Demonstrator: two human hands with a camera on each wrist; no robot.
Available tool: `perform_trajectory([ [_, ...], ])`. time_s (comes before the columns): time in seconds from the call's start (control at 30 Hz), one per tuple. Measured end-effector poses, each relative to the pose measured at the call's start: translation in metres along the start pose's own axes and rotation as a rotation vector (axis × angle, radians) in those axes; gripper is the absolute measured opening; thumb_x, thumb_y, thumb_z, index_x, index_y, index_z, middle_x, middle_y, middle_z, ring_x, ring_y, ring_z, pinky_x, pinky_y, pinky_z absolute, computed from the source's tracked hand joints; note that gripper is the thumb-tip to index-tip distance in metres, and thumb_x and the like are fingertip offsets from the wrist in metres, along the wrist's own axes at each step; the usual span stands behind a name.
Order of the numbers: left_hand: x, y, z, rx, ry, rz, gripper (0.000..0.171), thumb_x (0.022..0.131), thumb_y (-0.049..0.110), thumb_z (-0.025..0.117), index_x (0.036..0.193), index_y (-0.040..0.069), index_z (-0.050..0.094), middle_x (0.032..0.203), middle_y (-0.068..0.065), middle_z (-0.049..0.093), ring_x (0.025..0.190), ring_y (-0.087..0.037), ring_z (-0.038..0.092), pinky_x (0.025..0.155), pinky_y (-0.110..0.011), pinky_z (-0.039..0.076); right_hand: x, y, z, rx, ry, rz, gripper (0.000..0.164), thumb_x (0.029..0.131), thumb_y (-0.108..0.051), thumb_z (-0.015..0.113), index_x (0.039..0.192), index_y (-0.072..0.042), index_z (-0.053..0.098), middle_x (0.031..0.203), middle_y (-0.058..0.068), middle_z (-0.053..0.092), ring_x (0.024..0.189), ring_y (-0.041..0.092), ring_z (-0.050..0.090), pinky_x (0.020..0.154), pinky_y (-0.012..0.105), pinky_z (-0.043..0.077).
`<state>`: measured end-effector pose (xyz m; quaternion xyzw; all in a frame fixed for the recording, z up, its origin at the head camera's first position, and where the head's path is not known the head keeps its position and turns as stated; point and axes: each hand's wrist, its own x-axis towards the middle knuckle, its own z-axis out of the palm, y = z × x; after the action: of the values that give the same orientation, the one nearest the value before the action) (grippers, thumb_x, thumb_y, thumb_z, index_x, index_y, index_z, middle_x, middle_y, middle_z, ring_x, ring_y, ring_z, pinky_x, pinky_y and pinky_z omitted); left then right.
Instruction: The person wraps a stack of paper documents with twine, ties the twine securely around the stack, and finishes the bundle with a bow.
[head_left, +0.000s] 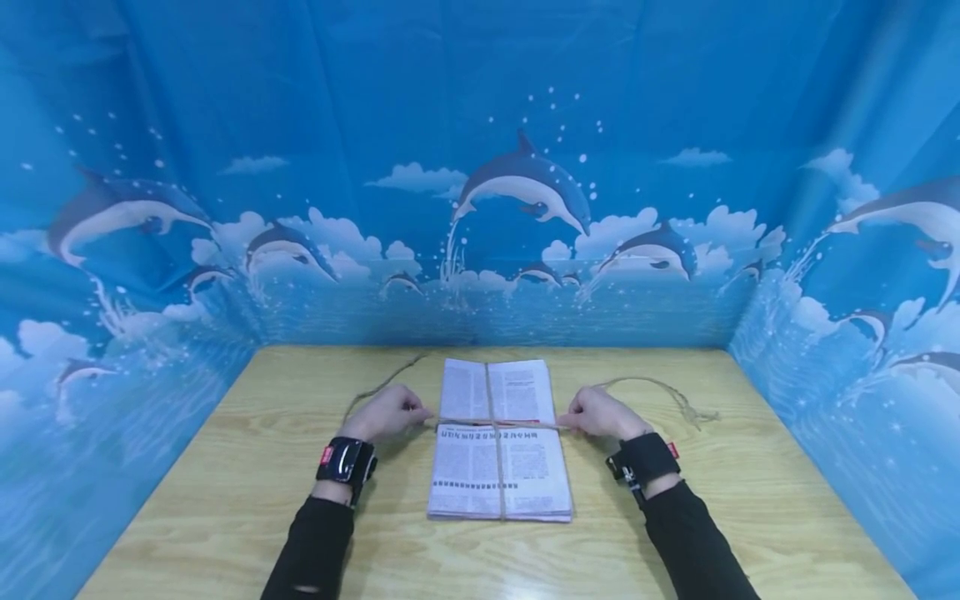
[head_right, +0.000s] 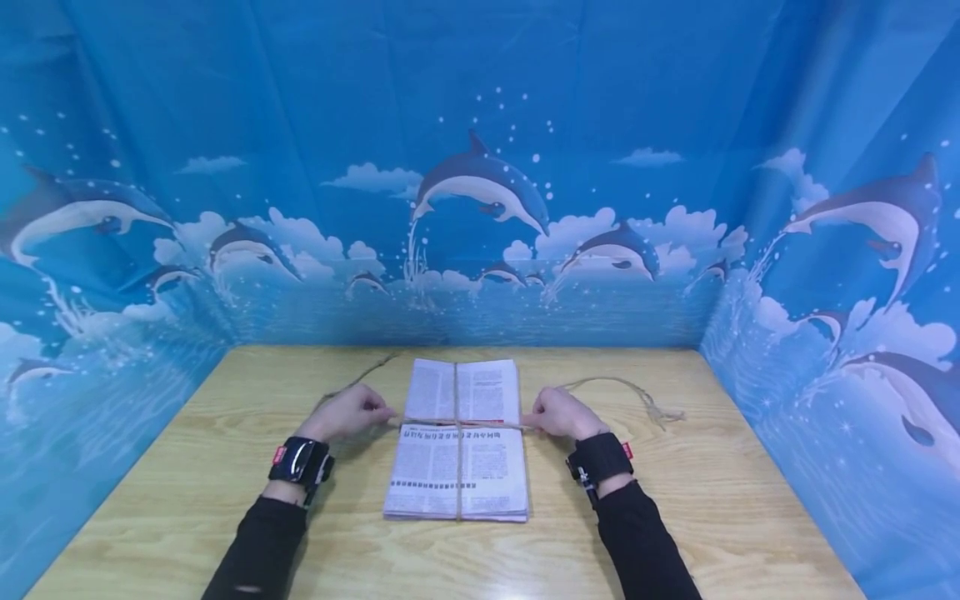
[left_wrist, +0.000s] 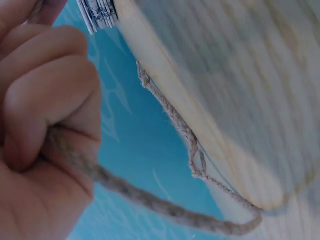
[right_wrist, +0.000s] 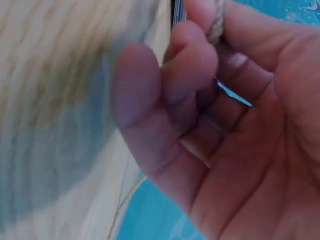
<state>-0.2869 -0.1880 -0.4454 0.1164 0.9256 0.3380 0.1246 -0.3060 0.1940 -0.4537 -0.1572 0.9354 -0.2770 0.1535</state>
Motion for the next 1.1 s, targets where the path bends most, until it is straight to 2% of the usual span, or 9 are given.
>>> perform_trajectory([
  [0.23, 0.000, -0.004, 0.001, 0.039, -0.035, 0.001, 0.029, 0.092, 0.024, 0.068, 0.067, 0.010, 0.070, 0.053, 0.008, 0.040, 0.046, -0.008, 0.034, 0.042, -0.024, 0.027, 0.002, 0.000, -0.003, 0.020, 0.018, 0.023, 0.033, 0.097, -0.020, 0.060, 0.068, -0.006, 0.068, 0.053, 0.001, 0.056, 0.044, 0.011, 0.048, 0.045, 0.023, 0.037],
  [0.33, 0.000, -0.008, 0.000, 0.042, -0.030, 0.011, 0.033, 0.092, 0.027, 0.068, 0.066, 0.007, 0.067, 0.052, 0.008, 0.038, 0.046, -0.008, 0.034, 0.043, -0.024, 0.026, 0.005, 0.000, -0.002, 0.048, 0.140, -0.015, 0.036, 0.099, -0.020, 0.057, 0.069, -0.002, 0.066, 0.051, 0.000, 0.050, 0.043, 0.012, 0.044, 0.046, 0.024, 0.037],
  [0.43, -0.002, -0.009, -0.002, 0.065, -0.031, 0.018, 0.031, 0.093, 0.026, 0.067, 0.069, 0.006, 0.067, 0.055, 0.008, 0.041, 0.049, -0.008, 0.037, 0.046, -0.024, 0.028, 0.010, -0.005, 0.002, 0.136, 0.344, -0.049, 0.028, 0.098, -0.016, 0.058, 0.078, 0.001, 0.070, 0.059, 0.004, 0.057, 0.049, 0.014, 0.051, 0.051, 0.025, 0.042],
  [0.53, -0.003, -0.005, -0.003, 0.122, -0.031, 0.014, 0.025, 0.093, 0.023, 0.067, 0.073, 0.009, 0.070, 0.058, 0.007, 0.042, 0.051, -0.009, 0.039, 0.047, -0.024, 0.030, 0.014, -0.015, 0.007, 0.413, 0.460, -0.062, 0.019, 0.097, -0.008, 0.058, 0.098, 0.007, 0.069, 0.080, 0.016, 0.067, 0.067, 0.017, 0.064, 0.063, 0.028, 0.055],
  [0.67, -0.001, 0.003, -0.004, 0.165, 0.047, 0.007, 0.019, 0.093, 0.024, 0.067, 0.079, 0.013, 0.074, 0.061, 0.003, 0.054, 0.054, -0.011, 0.045, 0.050, -0.027, 0.037, 0.017, -0.029, 0.009, 0.896, 0.454, -0.066, 0.021, 0.100, 0.000, 0.049, 0.117, 0.013, 0.046, 0.098, 0.025, 0.064, 0.083, 0.017, 0.068, 0.078, 0.032, 0.059],
  [0.8, 0.004, 0.007, 0.000, 0.161, 0.206, 0.020, 0.023, 0.093, 0.031, 0.066, 0.082, 0.014, 0.075, 0.067, -0.001, 0.065, 0.055, -0.012, 0.053, 0.055, -0.029, 0.043, 0.016, -0.035, 0.007, 1.226, 0.422, -0.024, 0.025, 0.101, 0.002, 0.045, 0.119, -0.003, 0.027, 0.101, 0.014, 0.063, 0.085, 0.013, 0.069, 0.085, 0.030, 0.057],
  [0.9, 0.009, 0.011, 0.008, 0.137, 0.337, 0.029, 0.020, 0.093, 0.028, 0.068, 0.085, 0.012, 0.075, 0.074, -0.002, 0.069, 0.062, -0.013, 0.058, 0.061, -0.031, 0.048, 0.015, -0.037, 0.006, 1.395, 0.386, 0.014, 0.021, 0.101, 0.001, 0.045, 0.117, -0.002, 0.033, 0.099, 0.007, 0.065, 0.086, 0.011, 0.068, 0.086, 0.028, 0.056],
  [1.0, 0.013, 0.016, 0.017, 0.097, 0.414, 0.061, 0.014, 0.092, 0.017, 0.067, 0.098, 0.007, 0.074, 0.089, -0.005, 0.073, 0.075, -0.015, 0.064, 0.071, -0.035, 0.053, 0.015, -0.039, 0.006, 1.408, 0.351, 0.043, 0.013, 0.103, -0.005, 0.043, 0.115, -0.002, 0.046, 0.092, 0.002, 0.061, 0.078, 0.007, 0.059, 0.076, 0.022, 0.053],
  [1.1, 0.016, 0.021, 0.024, 0.000, 0.425, 0.070, 0.029, 0.092, 0.010, 0.064, 0.119, 0.002, 0.067, 0.100, -0.013, 0.074, 0.084, -0.020, 0.069, 0.077, -0.038, 0.056, 0.016, -0.045, 0.004, 1.188, 0.319, 0.037, 0.023, 0.105, -0.014, 0.043, 0.119, -0.003, 0.058, 0.086, 0.000, 0.055, 0.064, 0.006, 0.045, 0.058, 0.020, 0.042],
])
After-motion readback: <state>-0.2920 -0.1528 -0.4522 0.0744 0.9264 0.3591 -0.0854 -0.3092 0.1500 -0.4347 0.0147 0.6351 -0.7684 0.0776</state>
